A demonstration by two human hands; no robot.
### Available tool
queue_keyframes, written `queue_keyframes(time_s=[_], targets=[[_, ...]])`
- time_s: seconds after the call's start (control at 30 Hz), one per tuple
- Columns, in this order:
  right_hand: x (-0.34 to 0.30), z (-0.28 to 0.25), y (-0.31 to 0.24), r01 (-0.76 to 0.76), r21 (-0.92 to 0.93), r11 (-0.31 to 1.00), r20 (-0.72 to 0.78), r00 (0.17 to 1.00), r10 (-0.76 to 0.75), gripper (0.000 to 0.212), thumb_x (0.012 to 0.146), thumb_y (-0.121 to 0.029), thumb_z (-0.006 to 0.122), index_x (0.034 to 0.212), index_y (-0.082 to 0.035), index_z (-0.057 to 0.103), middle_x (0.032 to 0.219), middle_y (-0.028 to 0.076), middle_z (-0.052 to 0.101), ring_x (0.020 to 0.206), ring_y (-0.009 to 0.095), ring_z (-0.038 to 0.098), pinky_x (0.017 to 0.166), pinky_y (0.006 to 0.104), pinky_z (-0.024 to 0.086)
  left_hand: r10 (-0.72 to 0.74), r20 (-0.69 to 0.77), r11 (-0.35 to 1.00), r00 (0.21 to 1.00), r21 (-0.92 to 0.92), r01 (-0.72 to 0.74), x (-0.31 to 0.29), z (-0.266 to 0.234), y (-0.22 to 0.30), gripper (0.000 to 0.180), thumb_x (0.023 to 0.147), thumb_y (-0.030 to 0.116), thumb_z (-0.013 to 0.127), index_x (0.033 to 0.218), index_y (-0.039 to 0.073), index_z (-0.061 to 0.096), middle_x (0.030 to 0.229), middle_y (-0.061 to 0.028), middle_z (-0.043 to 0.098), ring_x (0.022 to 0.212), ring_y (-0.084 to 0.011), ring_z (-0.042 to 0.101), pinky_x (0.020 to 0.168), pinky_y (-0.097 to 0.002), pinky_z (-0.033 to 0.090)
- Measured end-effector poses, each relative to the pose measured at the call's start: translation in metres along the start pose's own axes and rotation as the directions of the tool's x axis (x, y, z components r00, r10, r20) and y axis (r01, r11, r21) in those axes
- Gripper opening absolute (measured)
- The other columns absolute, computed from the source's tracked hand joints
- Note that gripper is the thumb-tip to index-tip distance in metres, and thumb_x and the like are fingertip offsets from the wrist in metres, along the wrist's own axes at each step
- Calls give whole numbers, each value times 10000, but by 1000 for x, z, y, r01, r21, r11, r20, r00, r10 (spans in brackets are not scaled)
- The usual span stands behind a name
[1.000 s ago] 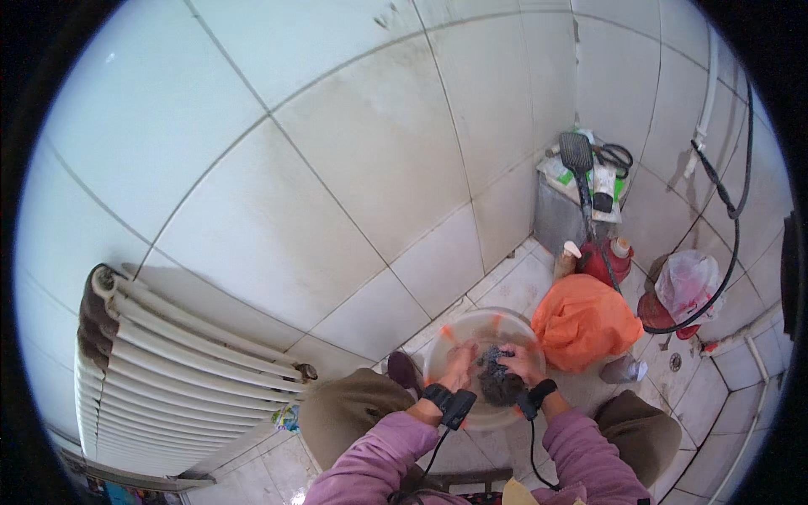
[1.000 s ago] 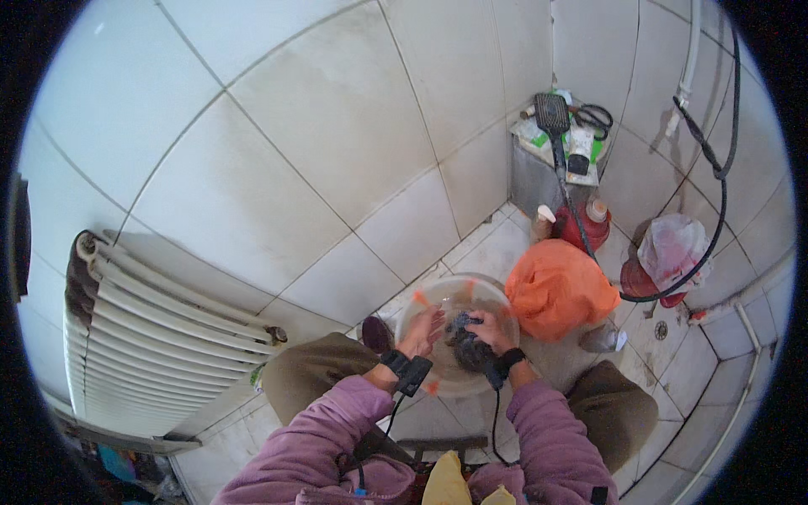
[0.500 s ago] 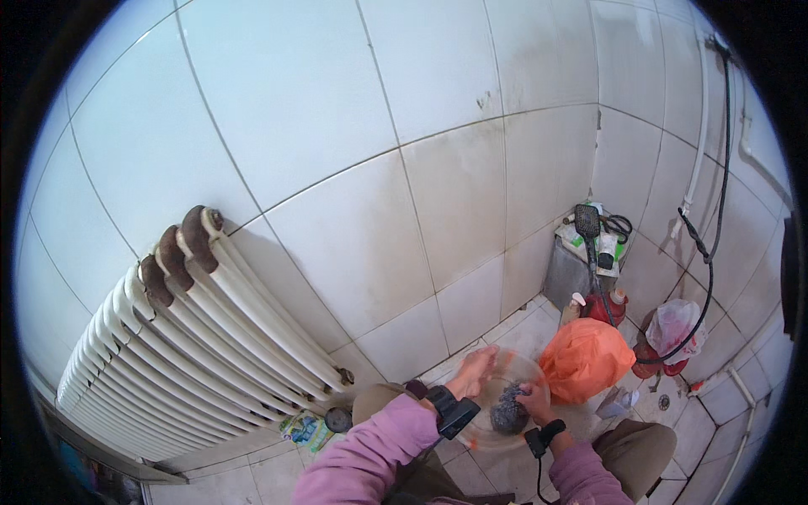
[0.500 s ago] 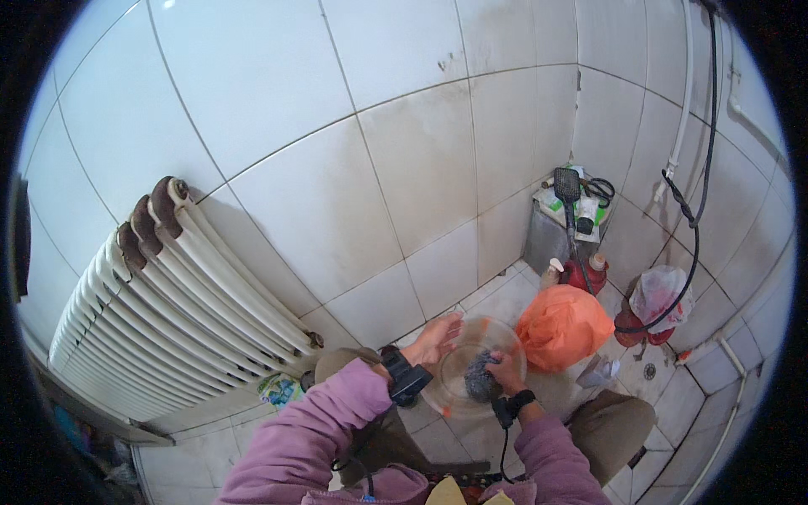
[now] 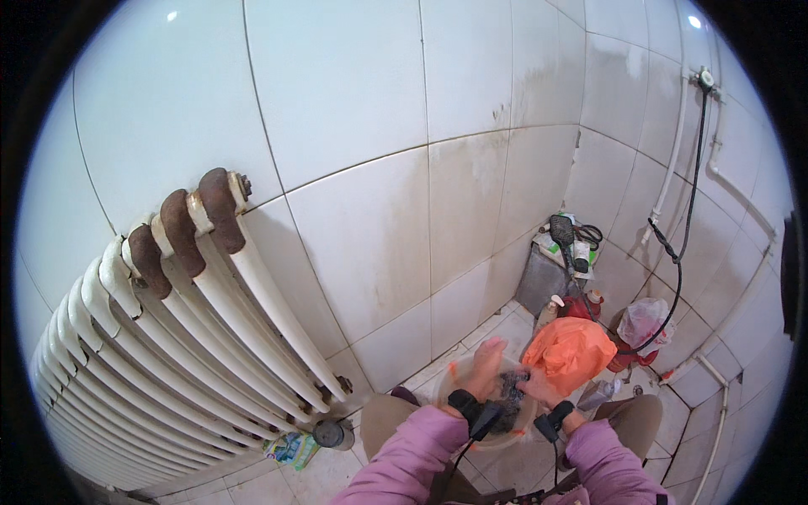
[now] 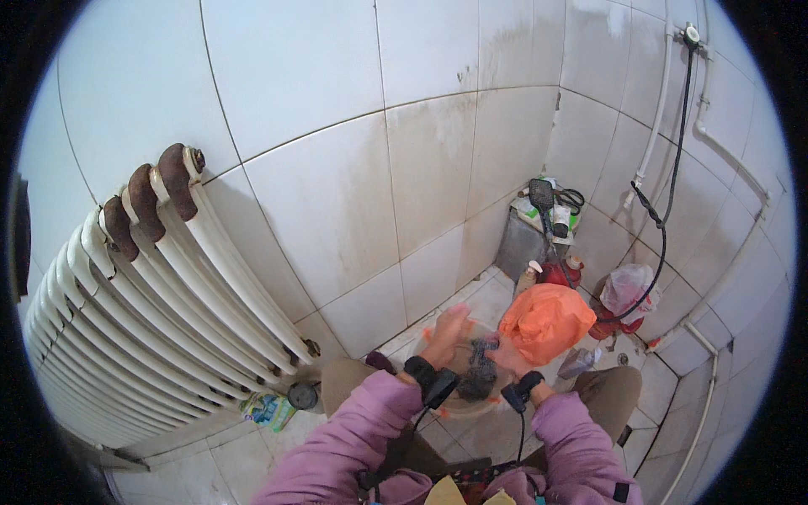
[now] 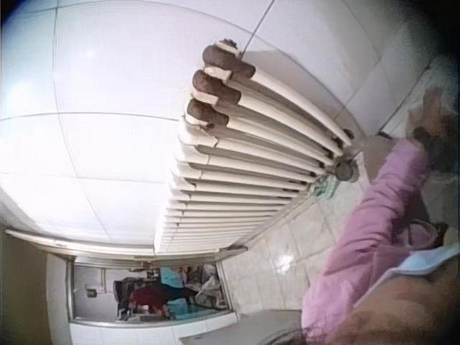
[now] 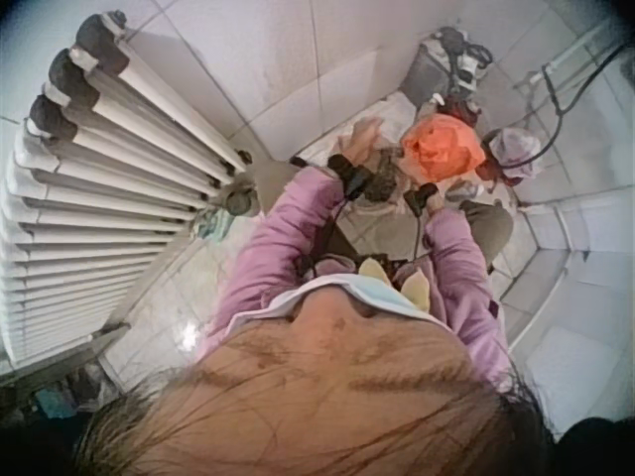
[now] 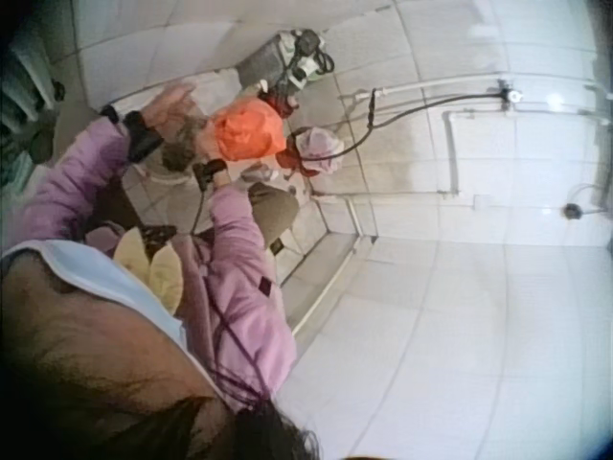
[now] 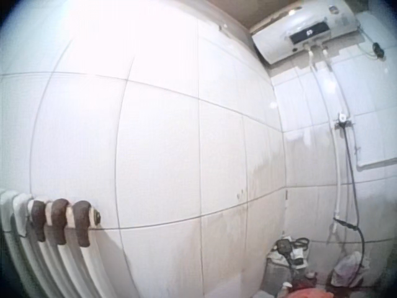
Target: The person scrubs a tiled wall with a steel wool pad, repeatedly dipping it into a bucket of water. They add cleaning powder from a packet into the bucket and continue scrubbing the same wall area.
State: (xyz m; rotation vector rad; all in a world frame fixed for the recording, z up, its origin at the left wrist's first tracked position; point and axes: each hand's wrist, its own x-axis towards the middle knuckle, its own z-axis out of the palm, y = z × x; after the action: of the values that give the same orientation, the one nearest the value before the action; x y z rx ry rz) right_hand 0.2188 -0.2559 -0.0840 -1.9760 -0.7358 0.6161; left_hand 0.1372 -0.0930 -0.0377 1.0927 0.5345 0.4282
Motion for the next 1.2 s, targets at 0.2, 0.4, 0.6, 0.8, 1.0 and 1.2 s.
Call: queue_keyframes(time_s=[0.2,0.4,0.6,0.8,1.0,1.2], targets=[[6,-25,-69,-63,181,982,164,986,33,401,818,-36,593,1208,48,557,1075,77,625,996,164,590,880,281,473,29,14,978,999,206,-32,16,-1,-24,683,830,419,692,1286,-51,498,1179,-163,595,1040,-234,580,865,-330,469],[0,-21,-100,-88,204,975,79,994,73,359,842,-54,591,1184,52,575,1033,74,635,928,144,607,834,268,490,-180,234,974,955,181,139,-8,-5,-7,545,905,462,599,1171,-13,599,1045,-62,637,929,-136,583,768,-268,463],[18,-22,-81,-104,250,963,121,990,76,342,853,-82,625,1183,6,597,1008,65,645,887,156,616,800,272,501,-185,274,982,944,85,168,-9,-14,-3,472,919,465,589,1129,43,623,975,-9,636,857,-109,591,722,-257,463],[45,-27,-58,198,108,974,211,953,-217,322,853,-141,661,1150,-21,627,1037,81,658,915,163,609,819,290,489,-328,257,927,909,-96,362,-15,-19,0,392,932,388,604,1139,56,606,1018,-11,636,897,-127,610,775,-275,487],[60,-23,-63,327,85,941,241,910,-337,345,850,-238,669,1088,11,650,983,135,682,907,192,632,830,307,491,-369,228,925,901,-9,381,-6,-38,-1,409,885,318,682,1210,106,550,1050,-17,625,894,-113,617,696,-252,499],[57,-22,-64,546,-88,833,259,820,-510,320,862,-204,622,1078,32,640,1031,193,671,940,289,653,846,347,499,-336,108,940,936,-29,340,-14,-35,-3,302,876,188,696,1130,76,577,974,-18,658,829,-102,646,611,-209,493]])
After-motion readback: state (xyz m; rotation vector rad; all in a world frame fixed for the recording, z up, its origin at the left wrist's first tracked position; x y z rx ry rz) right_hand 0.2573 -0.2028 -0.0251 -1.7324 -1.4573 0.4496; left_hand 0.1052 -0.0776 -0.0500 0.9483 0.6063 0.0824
